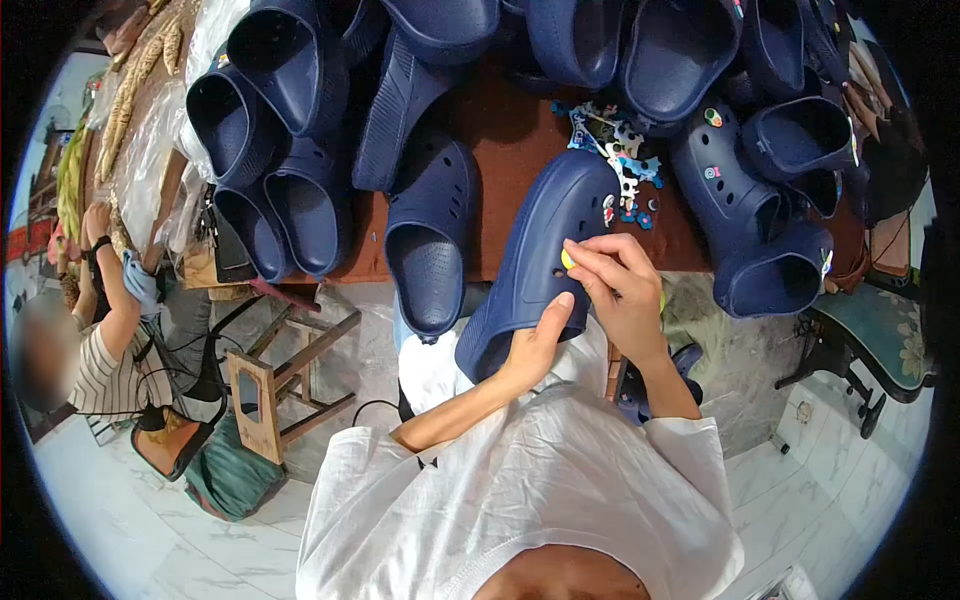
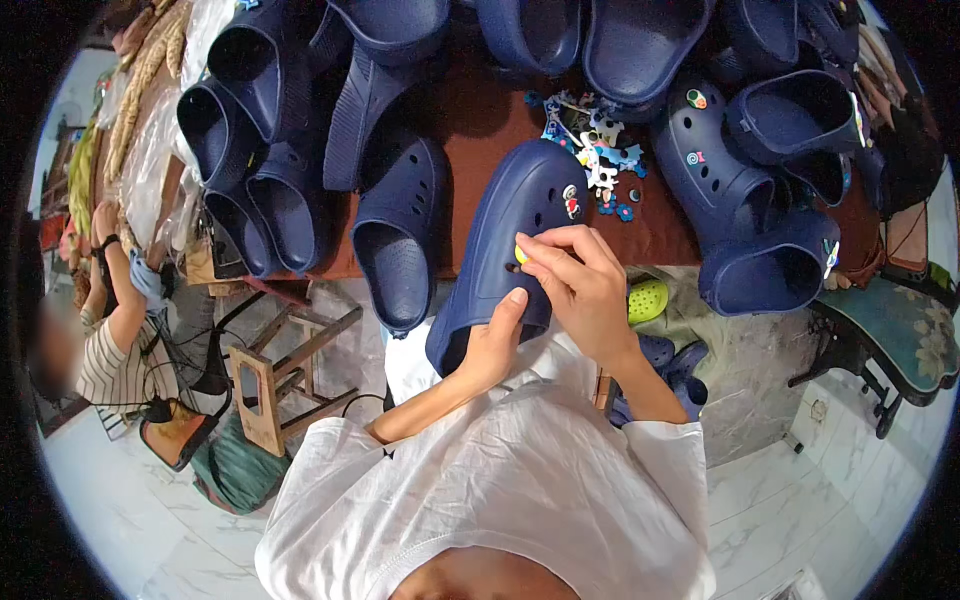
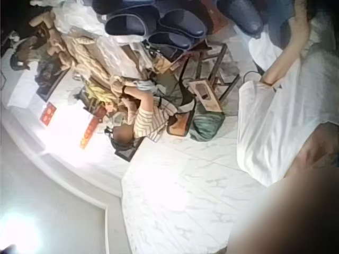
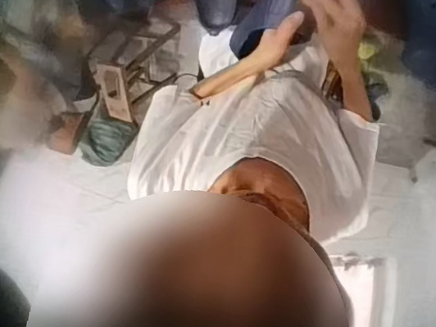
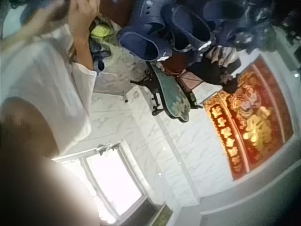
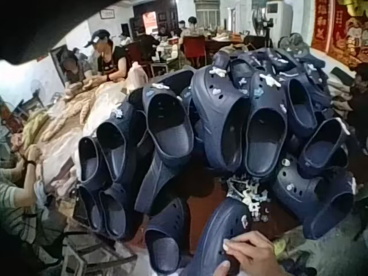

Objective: Applying decorative charms and labels to rubber clogs at an assembly station.

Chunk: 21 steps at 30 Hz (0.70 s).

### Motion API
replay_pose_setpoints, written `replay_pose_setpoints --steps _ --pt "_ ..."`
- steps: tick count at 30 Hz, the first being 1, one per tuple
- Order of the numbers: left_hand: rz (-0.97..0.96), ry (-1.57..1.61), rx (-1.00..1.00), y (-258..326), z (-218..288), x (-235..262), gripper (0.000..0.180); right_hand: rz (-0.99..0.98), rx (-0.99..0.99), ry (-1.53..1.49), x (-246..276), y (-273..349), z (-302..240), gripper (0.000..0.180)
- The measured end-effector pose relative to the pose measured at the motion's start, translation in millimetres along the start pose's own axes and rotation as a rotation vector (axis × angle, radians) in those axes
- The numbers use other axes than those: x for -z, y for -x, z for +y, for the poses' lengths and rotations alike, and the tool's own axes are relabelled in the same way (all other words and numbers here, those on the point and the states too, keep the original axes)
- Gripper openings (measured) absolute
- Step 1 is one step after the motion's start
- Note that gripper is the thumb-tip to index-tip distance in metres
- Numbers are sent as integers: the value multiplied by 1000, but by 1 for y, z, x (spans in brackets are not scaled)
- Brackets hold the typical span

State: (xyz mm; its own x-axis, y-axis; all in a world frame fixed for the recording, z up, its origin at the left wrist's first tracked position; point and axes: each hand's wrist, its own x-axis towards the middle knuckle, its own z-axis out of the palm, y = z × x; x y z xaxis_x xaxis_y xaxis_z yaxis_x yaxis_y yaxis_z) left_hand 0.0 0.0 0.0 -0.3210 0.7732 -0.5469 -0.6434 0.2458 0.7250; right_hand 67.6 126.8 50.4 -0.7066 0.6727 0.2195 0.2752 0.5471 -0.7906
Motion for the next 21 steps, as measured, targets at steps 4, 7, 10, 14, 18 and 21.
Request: replay_pose_setpoints --steps 4,7,10,14,18,21 --pt "-24 158 -200 -3 0 -5 37 44 -2 -49 -2 -2 2 28" --pt "-16 203 -190 -4 0 -5 37 109 -152 -155 -6 -3 -5 23" --pt "-2 260 -146 -1 2 -6 35 134 -174 -150 -7 -1 -1 18" --pt "14 301 -119 -1 2 -7 32 135 16 11 -11 -2 5 18" --pt "0 279 -140 -4 8 -9 32 165 74 77 -14 -6 7 19" --pt "44 243 -171 -6 4 -7 31 157 86 60 -16 -8 8 20"
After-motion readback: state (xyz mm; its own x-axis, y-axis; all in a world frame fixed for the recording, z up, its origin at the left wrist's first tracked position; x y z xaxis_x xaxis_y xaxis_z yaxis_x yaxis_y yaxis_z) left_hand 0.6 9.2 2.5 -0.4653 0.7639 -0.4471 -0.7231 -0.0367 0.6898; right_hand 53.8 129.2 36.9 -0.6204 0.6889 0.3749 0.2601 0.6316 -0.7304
